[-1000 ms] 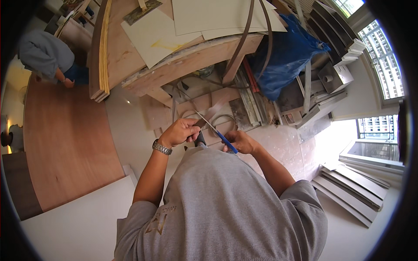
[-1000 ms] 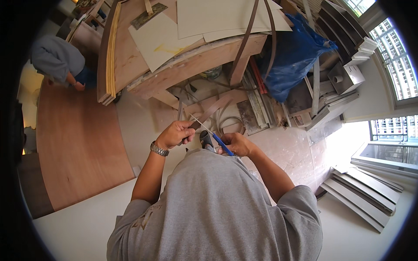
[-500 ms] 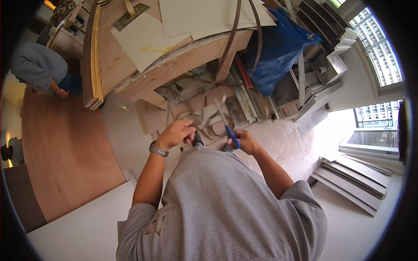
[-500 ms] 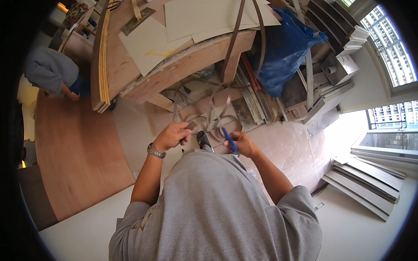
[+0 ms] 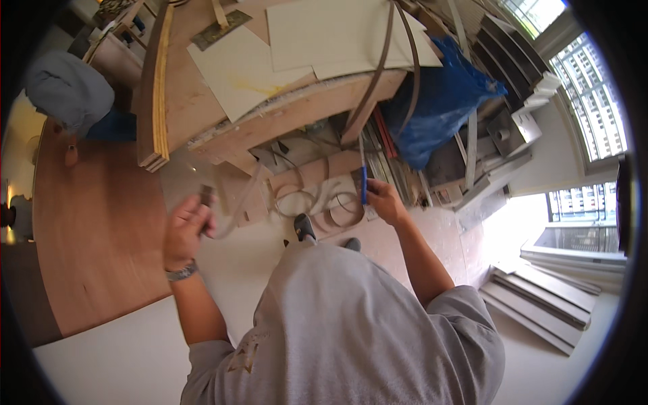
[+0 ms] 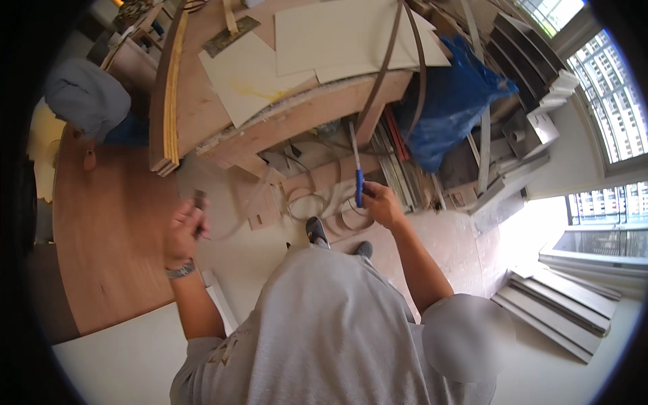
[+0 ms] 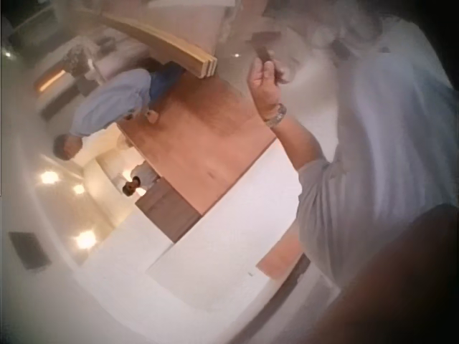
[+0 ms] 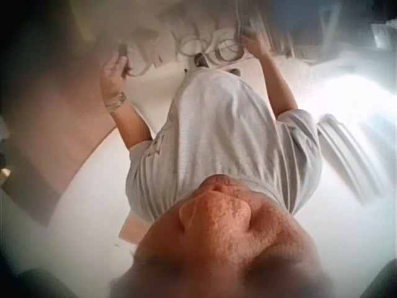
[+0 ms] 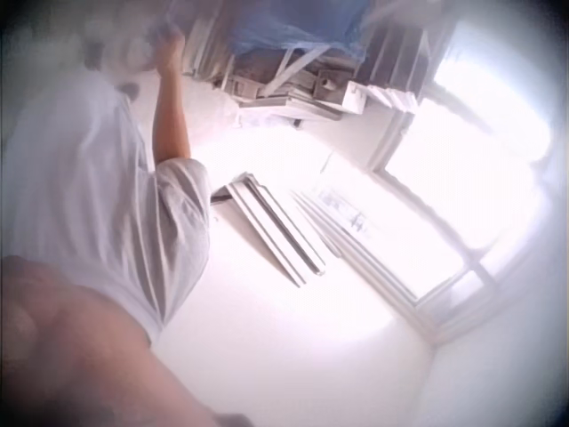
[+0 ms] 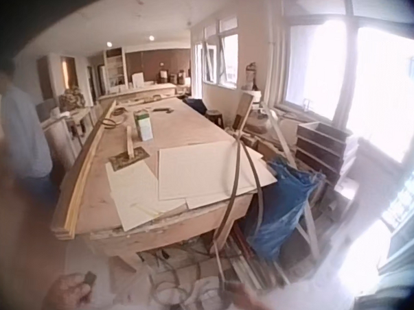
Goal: The person handles long strips of brown edging material, cutting them to length using blue scissors, coiling the strips, and organizing them on work surfaces in a woodworking shop.
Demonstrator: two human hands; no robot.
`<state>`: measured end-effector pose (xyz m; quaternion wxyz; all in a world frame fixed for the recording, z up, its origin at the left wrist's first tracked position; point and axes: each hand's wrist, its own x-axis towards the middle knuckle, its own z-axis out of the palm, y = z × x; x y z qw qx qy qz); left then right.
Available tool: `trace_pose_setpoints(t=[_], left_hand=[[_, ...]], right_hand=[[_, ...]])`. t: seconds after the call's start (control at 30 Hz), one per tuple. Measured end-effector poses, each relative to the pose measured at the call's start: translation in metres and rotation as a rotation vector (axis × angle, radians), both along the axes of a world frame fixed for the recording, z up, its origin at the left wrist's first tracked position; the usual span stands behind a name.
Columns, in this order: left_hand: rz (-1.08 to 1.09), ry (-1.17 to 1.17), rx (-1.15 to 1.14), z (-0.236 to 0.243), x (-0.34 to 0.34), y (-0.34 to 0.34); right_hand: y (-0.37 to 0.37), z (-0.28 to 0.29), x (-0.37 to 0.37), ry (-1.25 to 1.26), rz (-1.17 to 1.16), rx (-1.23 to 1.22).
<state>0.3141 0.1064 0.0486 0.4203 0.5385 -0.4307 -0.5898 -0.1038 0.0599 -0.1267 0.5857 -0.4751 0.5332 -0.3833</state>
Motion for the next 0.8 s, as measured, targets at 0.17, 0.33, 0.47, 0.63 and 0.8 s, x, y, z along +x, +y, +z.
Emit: trace_pose_setpoints(t=[0.17, 0.33, 0.47, 0.63, 0.8], left_hand=[[-0.134, 0.090, 0.140, -0.045, -0.023, 0.033], [-0.194, 0.151, 0.174, -0.086, -0.029, 0.056], [-0.117, 0.164, 0.263, -0.096, -0.027, 0.070], [-0.043, 0.262, 0.145, -0.090, -0.016, 0.055], [0.256, 0.281, -0.023, -0.064, -0.009, 0.009]], right_hand=[[-0.075, 0.042, 0.081, 0.395, 0.182, -0.051], [-0.157, 0.050, 0.171, 0.649, 0.268, -0.361], [-0.235, 0.063, 0.269, 0.767, 0.309, -0.240], [-0.278, 0.068, 0.346, 0.671, 0.191, -0.573], [-0.152, 0.060, 0.288, -0.039, 1.449, -0.530]])
